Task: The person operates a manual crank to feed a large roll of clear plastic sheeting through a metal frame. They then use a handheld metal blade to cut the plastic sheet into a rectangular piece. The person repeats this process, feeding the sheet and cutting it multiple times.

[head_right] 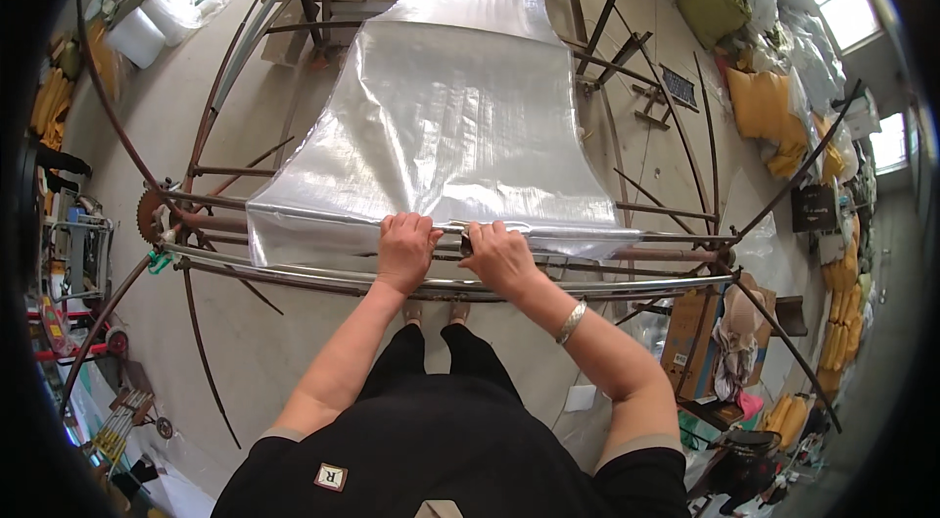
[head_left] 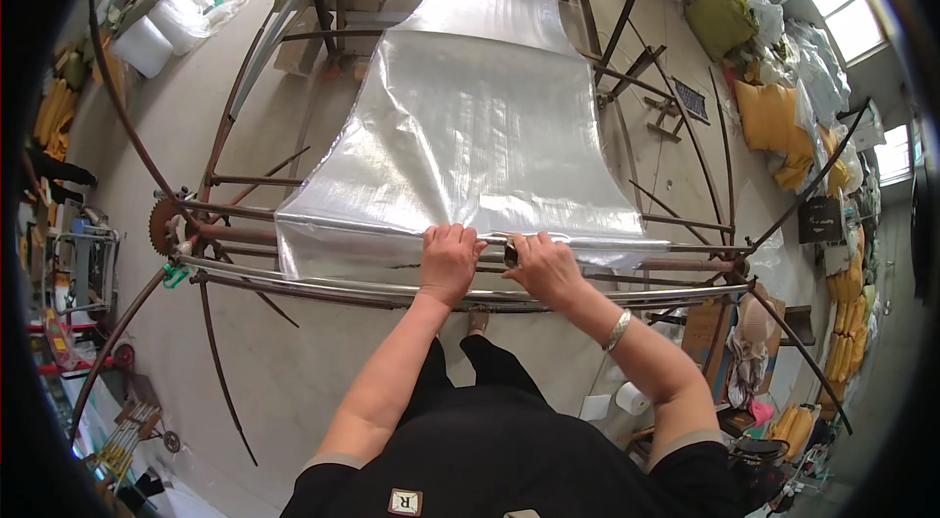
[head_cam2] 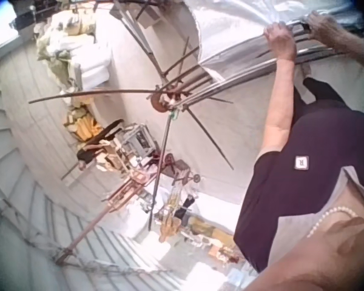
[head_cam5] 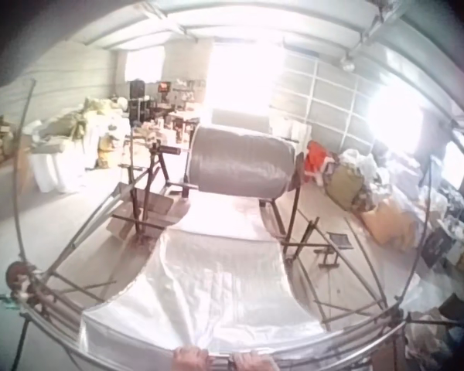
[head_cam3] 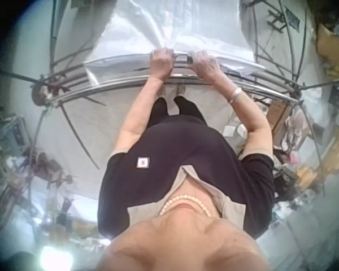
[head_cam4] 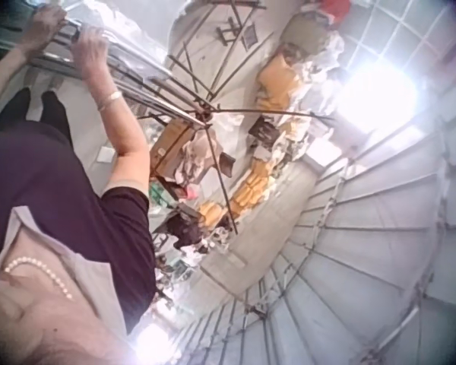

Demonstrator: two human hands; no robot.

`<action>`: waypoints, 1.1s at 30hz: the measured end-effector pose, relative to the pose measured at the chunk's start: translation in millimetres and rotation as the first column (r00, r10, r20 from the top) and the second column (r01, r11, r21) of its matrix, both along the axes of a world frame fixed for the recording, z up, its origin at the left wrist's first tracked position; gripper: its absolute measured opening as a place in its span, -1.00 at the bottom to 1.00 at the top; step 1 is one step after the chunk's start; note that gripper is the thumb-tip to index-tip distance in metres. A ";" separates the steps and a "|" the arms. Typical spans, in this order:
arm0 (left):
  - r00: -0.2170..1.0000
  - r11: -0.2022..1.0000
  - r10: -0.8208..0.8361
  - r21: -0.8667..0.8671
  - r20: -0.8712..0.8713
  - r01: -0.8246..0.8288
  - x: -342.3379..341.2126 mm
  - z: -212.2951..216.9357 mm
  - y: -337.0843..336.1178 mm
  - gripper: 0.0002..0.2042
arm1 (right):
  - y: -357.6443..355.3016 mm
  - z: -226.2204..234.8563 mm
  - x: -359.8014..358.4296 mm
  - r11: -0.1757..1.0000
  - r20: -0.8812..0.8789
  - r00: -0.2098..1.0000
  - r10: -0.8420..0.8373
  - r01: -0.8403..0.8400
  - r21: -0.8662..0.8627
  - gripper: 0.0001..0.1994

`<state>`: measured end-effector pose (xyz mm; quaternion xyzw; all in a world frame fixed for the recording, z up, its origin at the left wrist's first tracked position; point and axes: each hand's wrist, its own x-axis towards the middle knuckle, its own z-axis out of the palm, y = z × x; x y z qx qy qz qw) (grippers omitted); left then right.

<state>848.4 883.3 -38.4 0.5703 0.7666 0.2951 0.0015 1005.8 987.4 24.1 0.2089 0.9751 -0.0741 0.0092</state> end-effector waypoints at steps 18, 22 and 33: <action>1.000 0.999 -0.017 -0.028 0.013 0.017 2.8 6.2 -6.1 -0.67 | 18.4 -36.1 -13.2 0.955 -0.104 0.970 -0.220 0.193 -0.224 -0.62; 1.000 1.000 -0.011 -0.002 0.020 0.012 4.8 2.4 -7.6 -0.63 | 14.4 -45.7 -6.7 0.965 -0.208 0.950 -0.235 0.202 -0.168 -0.61; 0.999 0.999 -0.017 -0.046 -0.040 0.015 10.7 2.2 -17.9 -0.62 | 2.6 -51.3 15.5 0.940 -0.353 0.873 -0.338 0.331 -0.083 -0.57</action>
